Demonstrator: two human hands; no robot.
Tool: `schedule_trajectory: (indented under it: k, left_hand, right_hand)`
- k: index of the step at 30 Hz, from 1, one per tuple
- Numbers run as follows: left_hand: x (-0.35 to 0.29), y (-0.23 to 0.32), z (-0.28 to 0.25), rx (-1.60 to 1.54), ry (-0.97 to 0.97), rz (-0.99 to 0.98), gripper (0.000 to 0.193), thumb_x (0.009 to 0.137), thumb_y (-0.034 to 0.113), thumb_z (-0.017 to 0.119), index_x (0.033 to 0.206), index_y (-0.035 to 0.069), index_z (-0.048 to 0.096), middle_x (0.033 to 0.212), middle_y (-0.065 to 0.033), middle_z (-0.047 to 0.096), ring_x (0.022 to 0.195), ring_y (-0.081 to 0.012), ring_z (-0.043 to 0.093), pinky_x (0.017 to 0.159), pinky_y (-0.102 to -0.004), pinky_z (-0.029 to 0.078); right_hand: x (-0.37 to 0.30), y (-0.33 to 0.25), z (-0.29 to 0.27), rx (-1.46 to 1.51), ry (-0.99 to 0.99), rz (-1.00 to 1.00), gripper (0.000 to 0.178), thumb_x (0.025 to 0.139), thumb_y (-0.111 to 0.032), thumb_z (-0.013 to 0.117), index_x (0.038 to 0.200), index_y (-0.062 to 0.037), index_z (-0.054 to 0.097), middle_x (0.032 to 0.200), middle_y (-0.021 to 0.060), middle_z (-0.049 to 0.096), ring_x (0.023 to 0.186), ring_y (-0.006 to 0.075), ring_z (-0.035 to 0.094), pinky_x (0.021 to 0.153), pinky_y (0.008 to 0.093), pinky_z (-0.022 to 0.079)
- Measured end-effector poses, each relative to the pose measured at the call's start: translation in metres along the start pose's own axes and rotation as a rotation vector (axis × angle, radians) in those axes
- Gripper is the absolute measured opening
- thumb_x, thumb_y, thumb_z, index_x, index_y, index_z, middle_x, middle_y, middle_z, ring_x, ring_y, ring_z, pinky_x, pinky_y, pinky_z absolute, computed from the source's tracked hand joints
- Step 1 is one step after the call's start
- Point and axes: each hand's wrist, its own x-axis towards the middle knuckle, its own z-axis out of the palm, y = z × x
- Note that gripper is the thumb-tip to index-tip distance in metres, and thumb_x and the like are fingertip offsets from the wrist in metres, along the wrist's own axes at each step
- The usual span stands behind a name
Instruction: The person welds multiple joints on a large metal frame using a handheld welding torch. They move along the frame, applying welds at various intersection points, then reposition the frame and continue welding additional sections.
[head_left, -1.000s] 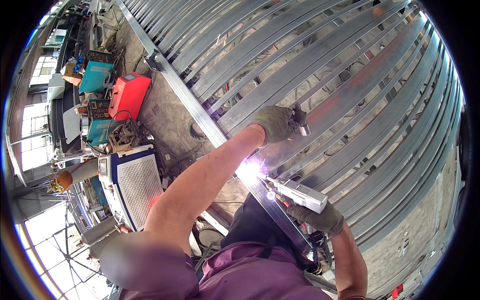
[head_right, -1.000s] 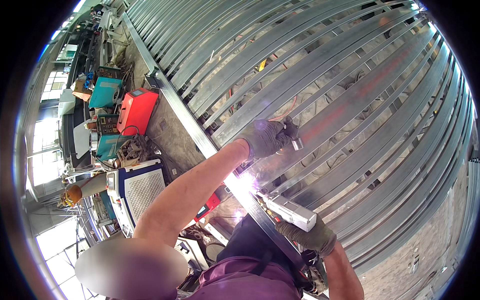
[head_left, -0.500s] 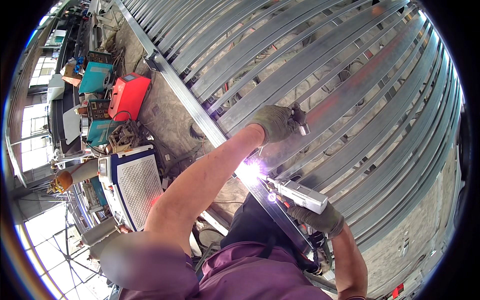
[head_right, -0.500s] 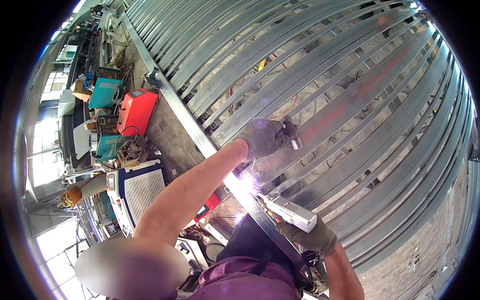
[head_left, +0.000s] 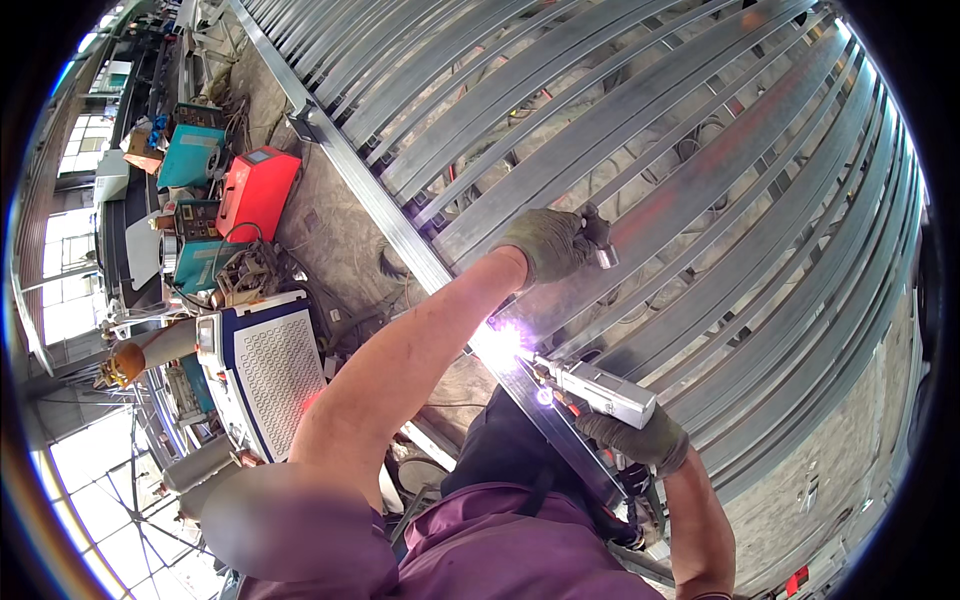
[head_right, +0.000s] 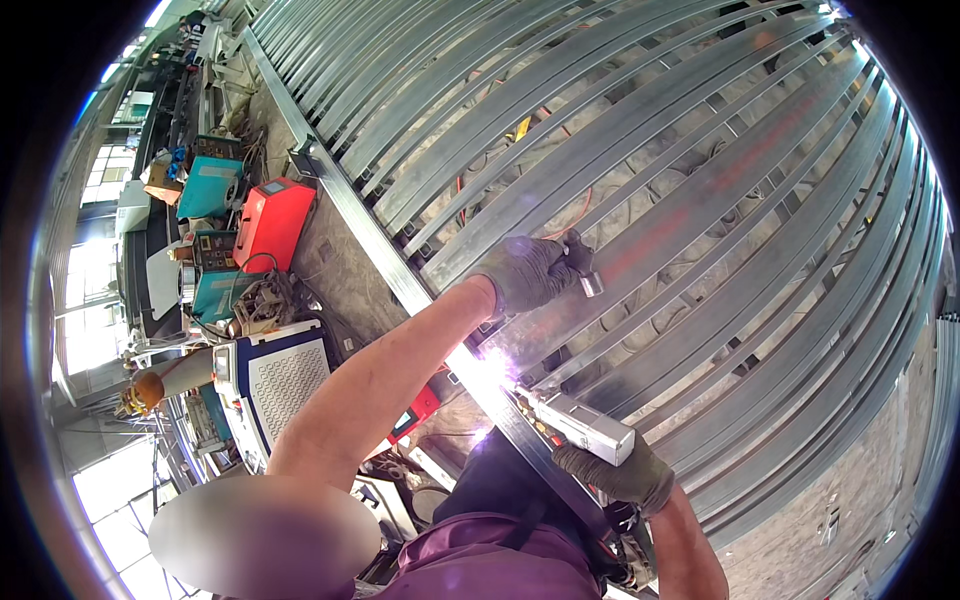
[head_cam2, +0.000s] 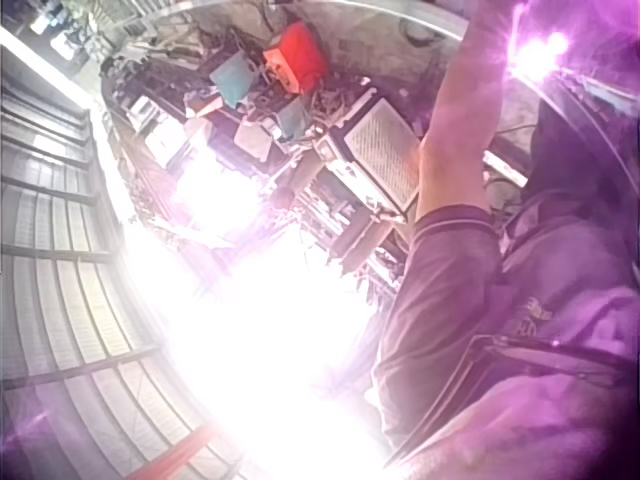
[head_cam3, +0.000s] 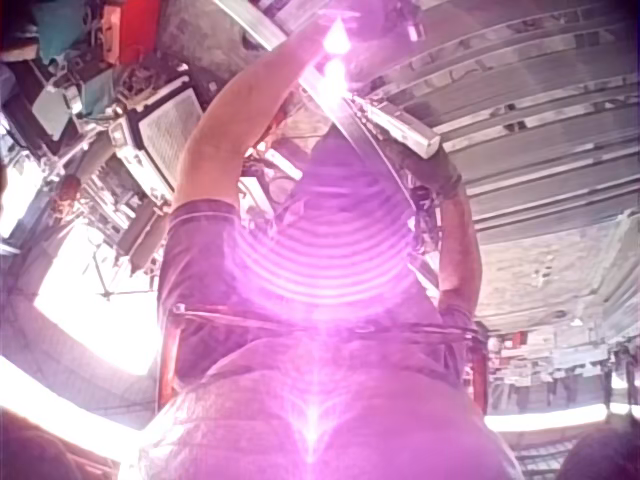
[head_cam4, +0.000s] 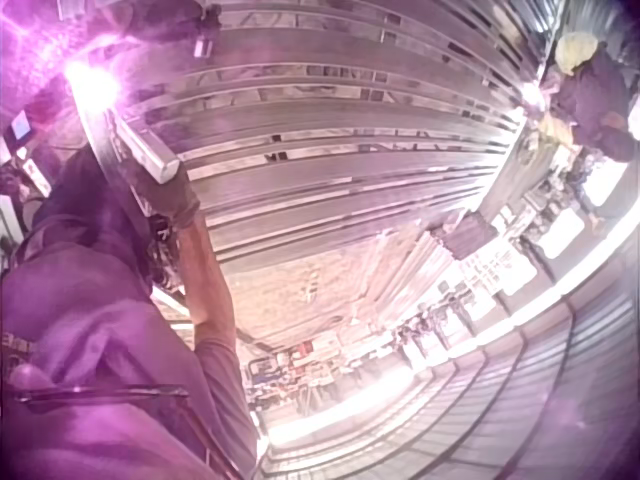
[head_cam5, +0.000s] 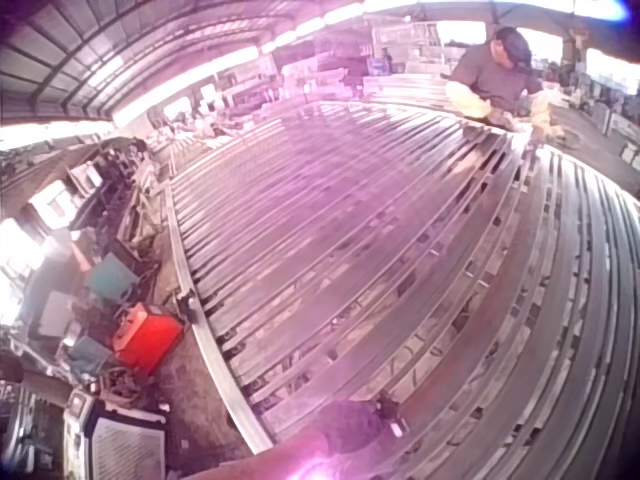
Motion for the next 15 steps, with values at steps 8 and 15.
schedule_trajectory:
  k: [8,15]
  left_hand:
    - [-0.0007,-0.0002,-0.001,0.016,0.012,0.026,0.027,0.101,0.026,0.061,0.122,0.01,0.068,0.116,-0.0101,0.074,0.105,-0.0305,0.069,0.093,-0.0375,0.053]
    - [-0.0009,-0.0022,0.0005,0.02,0.021,0.042,0.028,0.102,0.026,0.059,0.123,0.01,0.07,0.12,-0.0086,0.073,0.109,-0.0291,0.068,0.097,-0.0354,0.053]
  right_hand:
    - [-0.003,-0.0013,-0.0007,0.003,0.01,0.034,0.05,0.092,-0.015,0.082,0.138,-0.0032,0.064,0.125,0.008,0.074,0.111,0.0129,0.067,0.093,0.0306,0.056]
    - [-0.0041,-0.0034,0.0005,-0.001,0.022,0.054,0.051,0.092,-0.015,0.082,0.138,-0.004,0.064,0.124,0.0069,0.074,0.11,0.0113,0.066,0.093,0.0298,0.055]
